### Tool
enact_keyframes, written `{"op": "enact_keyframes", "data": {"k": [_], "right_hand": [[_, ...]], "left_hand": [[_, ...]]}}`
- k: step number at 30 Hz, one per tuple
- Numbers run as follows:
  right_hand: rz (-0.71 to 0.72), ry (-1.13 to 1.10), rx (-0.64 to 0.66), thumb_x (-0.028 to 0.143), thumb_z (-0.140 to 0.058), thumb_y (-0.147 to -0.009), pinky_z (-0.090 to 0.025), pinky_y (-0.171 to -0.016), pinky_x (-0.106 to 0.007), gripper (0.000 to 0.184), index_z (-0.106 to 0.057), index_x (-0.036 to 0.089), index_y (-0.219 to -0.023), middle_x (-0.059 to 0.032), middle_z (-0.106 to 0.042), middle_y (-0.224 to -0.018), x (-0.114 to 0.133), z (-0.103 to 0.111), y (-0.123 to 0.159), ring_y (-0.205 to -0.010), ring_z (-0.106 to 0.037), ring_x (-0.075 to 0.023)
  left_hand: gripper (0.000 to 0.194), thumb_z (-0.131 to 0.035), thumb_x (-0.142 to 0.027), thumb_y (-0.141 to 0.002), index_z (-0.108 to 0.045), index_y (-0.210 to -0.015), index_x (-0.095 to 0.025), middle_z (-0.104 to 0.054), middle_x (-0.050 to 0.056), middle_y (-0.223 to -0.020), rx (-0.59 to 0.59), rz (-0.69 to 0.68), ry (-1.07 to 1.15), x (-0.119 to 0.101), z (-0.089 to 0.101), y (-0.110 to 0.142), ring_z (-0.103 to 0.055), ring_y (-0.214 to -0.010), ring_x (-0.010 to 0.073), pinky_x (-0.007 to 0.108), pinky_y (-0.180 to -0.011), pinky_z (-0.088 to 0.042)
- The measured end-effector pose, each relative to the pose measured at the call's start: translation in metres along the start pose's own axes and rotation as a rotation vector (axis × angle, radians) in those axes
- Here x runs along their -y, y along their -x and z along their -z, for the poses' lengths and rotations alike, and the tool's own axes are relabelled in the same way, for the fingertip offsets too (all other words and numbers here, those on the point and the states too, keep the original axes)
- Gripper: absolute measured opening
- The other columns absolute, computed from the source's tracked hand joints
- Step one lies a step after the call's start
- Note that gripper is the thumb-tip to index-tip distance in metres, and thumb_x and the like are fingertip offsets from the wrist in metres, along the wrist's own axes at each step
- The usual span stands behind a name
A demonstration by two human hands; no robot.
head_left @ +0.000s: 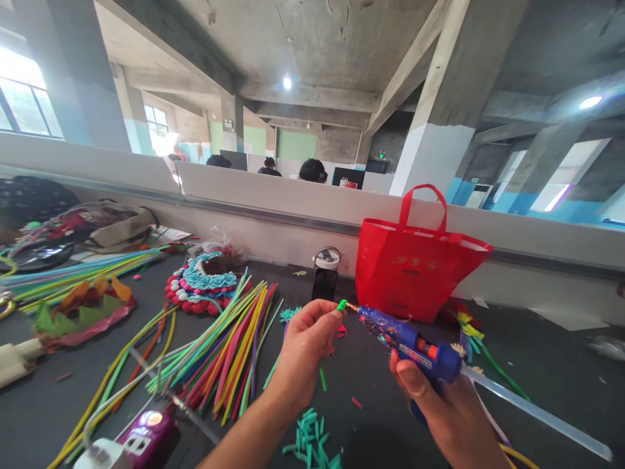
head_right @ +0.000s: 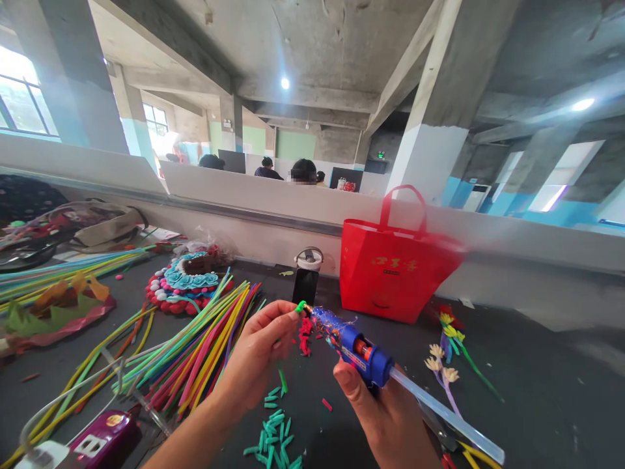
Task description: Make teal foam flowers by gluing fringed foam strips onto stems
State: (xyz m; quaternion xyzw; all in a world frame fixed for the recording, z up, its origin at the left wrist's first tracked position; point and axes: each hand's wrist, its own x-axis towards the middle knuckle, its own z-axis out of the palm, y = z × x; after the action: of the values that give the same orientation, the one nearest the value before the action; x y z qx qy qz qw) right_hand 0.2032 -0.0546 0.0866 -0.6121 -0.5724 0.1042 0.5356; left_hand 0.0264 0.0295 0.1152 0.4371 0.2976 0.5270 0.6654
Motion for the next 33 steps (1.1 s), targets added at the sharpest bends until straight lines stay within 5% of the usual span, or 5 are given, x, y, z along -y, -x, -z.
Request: {"op": "enact_keyframes", "data": {"k": [33], "right_hand": [[0.067, 0.170, -0.047, 0.072, -0.058, -0.081, -0.057, -0.066, -0.035, 0.053, -0.075, 0.024, -0.096, -0.0070, -0.074, -0.083, -0.0042, 0.0004, 0.0013, -0.077, -0.070, -0.0275]], "left_hand": [[0.019, -0.072, -0.033, -0.076, -0.064, -0.079, -0.016, -0.039, -0.007, -0.057, -0.020, 0.000, -0.002, -0.0037, -0.0016, 0.0014, -0.025, -0.050, 0.0058, 0.020, -0.047, -0.019]]}}
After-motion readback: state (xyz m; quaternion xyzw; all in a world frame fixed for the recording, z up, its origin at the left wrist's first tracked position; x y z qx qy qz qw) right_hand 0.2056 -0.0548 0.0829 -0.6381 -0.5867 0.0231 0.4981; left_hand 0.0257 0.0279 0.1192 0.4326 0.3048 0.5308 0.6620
